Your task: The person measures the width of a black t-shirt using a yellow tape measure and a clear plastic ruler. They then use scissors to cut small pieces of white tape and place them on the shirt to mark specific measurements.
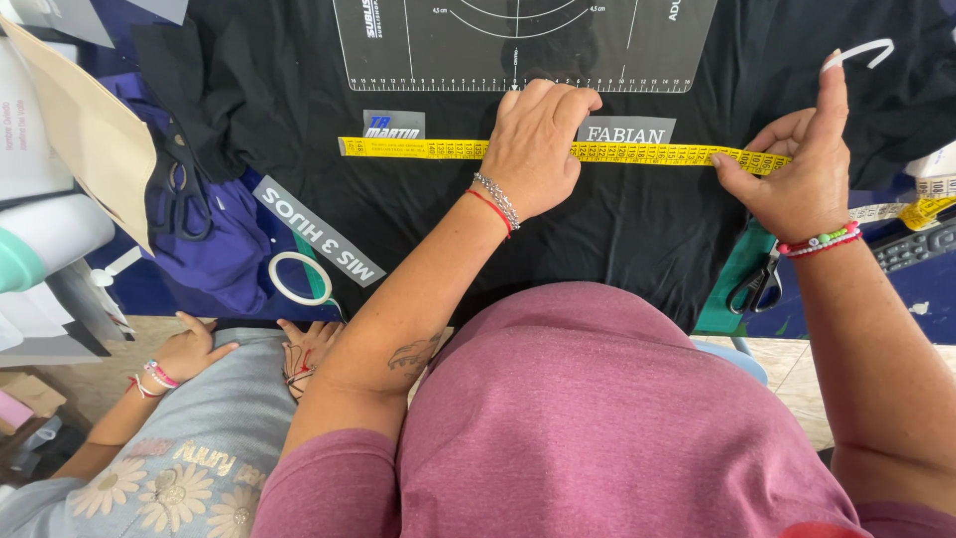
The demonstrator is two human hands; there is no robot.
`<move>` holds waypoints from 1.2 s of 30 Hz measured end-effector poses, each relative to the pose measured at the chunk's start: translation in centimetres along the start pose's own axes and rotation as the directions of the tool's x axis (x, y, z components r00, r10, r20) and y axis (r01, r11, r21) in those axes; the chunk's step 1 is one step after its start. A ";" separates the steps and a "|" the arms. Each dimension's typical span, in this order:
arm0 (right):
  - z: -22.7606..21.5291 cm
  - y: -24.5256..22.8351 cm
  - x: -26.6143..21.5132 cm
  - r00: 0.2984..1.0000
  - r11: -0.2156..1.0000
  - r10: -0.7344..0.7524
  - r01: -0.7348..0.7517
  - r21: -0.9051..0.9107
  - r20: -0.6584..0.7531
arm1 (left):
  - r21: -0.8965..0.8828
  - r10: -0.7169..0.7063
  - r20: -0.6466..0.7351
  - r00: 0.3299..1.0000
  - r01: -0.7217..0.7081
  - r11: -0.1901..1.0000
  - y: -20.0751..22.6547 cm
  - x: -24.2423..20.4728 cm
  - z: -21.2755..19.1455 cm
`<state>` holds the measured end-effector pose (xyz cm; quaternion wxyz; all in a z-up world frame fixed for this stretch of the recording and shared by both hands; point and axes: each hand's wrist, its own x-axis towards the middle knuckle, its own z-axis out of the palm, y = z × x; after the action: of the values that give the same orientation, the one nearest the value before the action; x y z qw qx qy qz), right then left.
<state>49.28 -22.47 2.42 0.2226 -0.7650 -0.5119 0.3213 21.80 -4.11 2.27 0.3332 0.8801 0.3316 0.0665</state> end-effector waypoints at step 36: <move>-0.2 -0.6 0.1 0.999 0.999 0.048 -0.049 0.018 0.019 | 0.009 -0.007 -0.008 1.000 0.007 1.000 0.0 -0.1 0.1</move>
<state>49.03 -22.17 2.90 0.2170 -0.7721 -0.4922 0.3385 21.78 -4.20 2.21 0.3280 0.8802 0.3362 0.0675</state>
